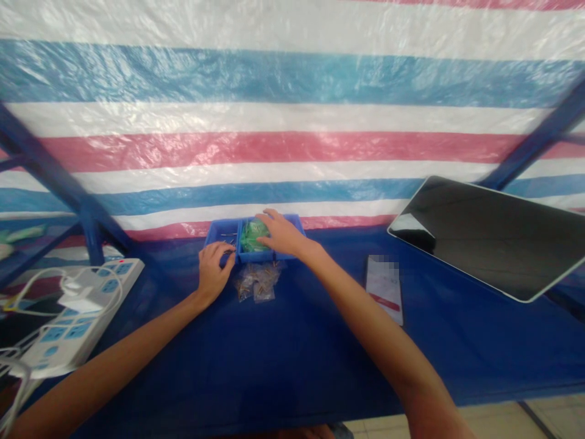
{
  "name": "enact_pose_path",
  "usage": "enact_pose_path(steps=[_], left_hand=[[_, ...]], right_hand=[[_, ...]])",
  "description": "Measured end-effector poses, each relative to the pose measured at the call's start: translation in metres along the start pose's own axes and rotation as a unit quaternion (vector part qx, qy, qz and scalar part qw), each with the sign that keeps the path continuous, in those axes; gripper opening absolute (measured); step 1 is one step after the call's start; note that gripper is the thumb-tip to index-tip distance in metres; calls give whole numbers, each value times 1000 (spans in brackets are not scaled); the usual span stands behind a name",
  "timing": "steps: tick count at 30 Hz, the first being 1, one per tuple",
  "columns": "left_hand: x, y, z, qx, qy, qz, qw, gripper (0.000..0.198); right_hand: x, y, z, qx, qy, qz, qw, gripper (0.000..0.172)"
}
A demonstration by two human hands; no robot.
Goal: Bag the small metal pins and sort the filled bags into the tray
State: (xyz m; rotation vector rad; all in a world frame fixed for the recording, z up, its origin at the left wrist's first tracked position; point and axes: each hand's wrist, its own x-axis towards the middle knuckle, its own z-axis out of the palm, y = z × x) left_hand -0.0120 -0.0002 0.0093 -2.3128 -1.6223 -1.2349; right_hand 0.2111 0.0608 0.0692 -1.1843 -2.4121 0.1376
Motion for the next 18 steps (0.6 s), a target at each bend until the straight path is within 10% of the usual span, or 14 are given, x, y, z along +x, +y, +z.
enact_pose_path(steps=[7, 18], left_hand=[[1, 4, -2, 29, -35, 8, 999, 17], [1, 4, -1, 29, -38, 7, 999, 18]], right_hand=[[26, 2, 3, 23, -173, -30, 984, 78], [42, 0, 4, -23, -202, -18, 979, 72]])
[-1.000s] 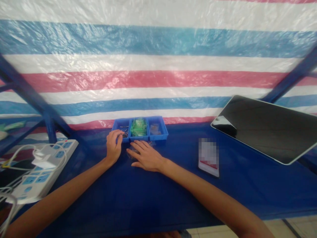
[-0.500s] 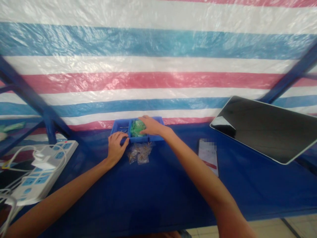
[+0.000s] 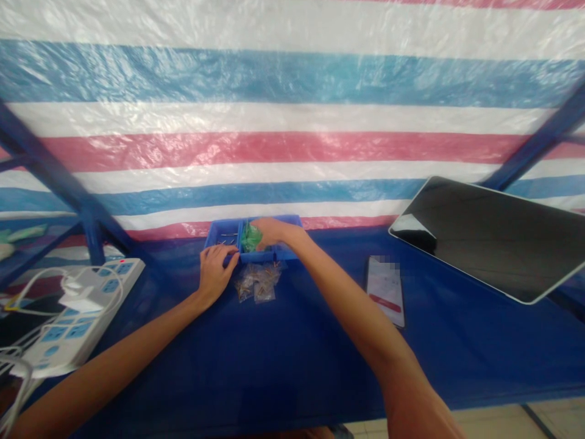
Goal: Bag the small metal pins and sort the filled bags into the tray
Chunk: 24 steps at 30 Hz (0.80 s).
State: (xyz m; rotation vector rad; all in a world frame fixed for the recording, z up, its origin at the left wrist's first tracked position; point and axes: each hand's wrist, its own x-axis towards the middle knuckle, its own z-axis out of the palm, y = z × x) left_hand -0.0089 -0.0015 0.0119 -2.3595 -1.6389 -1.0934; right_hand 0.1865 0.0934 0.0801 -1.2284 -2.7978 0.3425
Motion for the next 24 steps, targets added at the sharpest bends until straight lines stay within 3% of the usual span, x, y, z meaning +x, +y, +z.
enact_pose_path(steps=[10, 18, 24], left_hand=[[0, -2, 4, -5, 0, -5, 1000, 20], [0, 0, 3, -1, -3, -2, 1000, 19], [0, 0, 2, 1, -1, -1, 1000, 18]], right_hand=[[30, -10, 23, -89, -53, 47, 994, 65], [26, -18, 26, -105, -3, 86, 991, 59], [22, -21, 22, -111, 41, 103, 988, 41]])
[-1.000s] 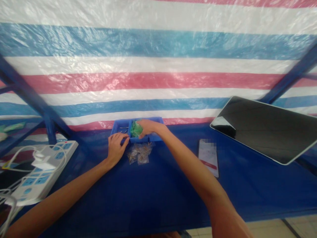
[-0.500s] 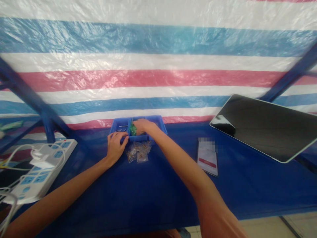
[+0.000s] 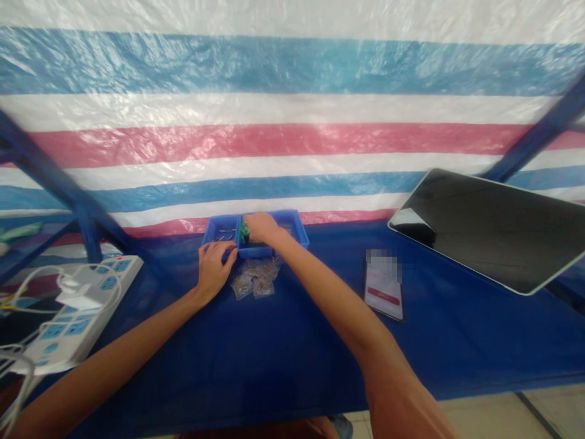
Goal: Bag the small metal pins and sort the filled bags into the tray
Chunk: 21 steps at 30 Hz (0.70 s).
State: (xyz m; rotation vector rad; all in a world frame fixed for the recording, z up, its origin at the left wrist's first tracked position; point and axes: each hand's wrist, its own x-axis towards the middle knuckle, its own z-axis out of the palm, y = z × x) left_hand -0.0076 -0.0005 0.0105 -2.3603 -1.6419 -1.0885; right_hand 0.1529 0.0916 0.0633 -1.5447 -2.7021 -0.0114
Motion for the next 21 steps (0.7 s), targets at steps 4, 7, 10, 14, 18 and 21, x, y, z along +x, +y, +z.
enact_pose_path(steps=[4, 7, 10, 14, 18, 21], left_hand=[[0, 0, 0, 1, 0, -1, 1000, 18], [0, 0, 0, -1, -3, -2, 1000, 19], [0, -1, -1, -14, 1, -5, 1000, 21], [-1, -3, -3, -70, 42, -16, 997, 26], [-2, -6, -6, -123, 114, -34, 985, 29], [-4, -7, -7, -155, 154, -52, 974, 30]], right_hand=[[-9, 1, -8, 7, 18, -4, 1000, 43], [-17, 2, -15, 12, 31, 5, 999, 43], [-25, 1, -23, 14, 67, 10, 998, 43], [-43, -4, -33, 31, 129, -12, 991, 44], [-66, -15, -38, 73, 167, -48, 982, 42], [-84, -25, -36, 120, 174, -84, 974, 43]])
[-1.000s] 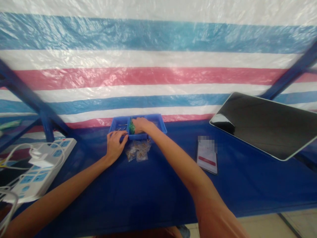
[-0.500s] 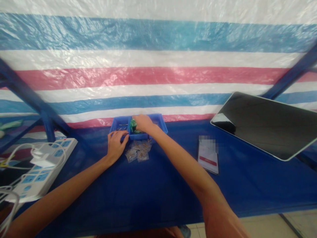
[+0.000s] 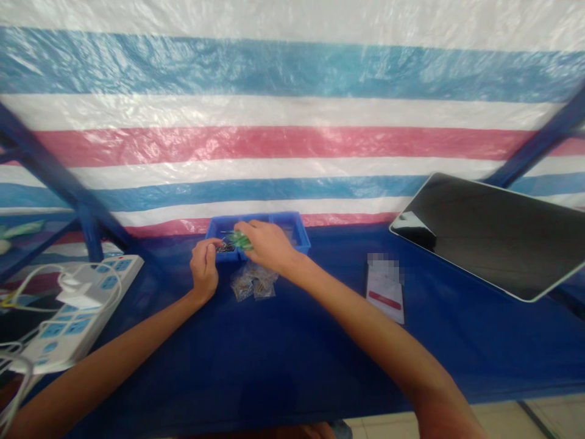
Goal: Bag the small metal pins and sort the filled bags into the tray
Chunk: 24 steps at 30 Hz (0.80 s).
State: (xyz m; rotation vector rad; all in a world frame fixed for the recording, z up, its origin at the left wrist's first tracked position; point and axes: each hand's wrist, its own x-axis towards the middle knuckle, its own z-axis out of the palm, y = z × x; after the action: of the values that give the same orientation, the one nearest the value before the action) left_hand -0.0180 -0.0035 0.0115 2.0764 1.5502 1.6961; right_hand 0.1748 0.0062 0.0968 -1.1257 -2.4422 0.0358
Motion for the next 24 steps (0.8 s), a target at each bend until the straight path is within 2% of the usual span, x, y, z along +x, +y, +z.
enact_pose_path(steps=[4, 7, 10, 14, 17, 20, 24], left_hand=[[-1, -1, -1, -33, 20, -13, 999, 32], [-2, -1, -1, -47, 17, -10, 999, 30], [-2, -3, 0, -57, 11, -6, 998, 27], [-3, -4, 1, -70, 4, 14, 997, 22], [-4, -3, 0, -73, -6, 67, 995, 17], [-3, 2, -2, -68, -64, 143, 985, 14], [-1, 15, -2, -38, -237, 223, 945, 19]], right_hand=[[-20, -8, 12, 23, -33, -72, 997, 48], [-33, -6, 27, -26, -73, -142, 987, 50], [-45, -1, 42, -69, -78, -185, 977, 50], [-57, 8, 53, -88, -63, -205, 973, 59], [-65, 13, 51, -98, -42, -176, 979, 68], [-73, 20, 46, -116, -38, -154, 980, 73], [-86, 33, 46, -120, -25, -127, 984, 63]])
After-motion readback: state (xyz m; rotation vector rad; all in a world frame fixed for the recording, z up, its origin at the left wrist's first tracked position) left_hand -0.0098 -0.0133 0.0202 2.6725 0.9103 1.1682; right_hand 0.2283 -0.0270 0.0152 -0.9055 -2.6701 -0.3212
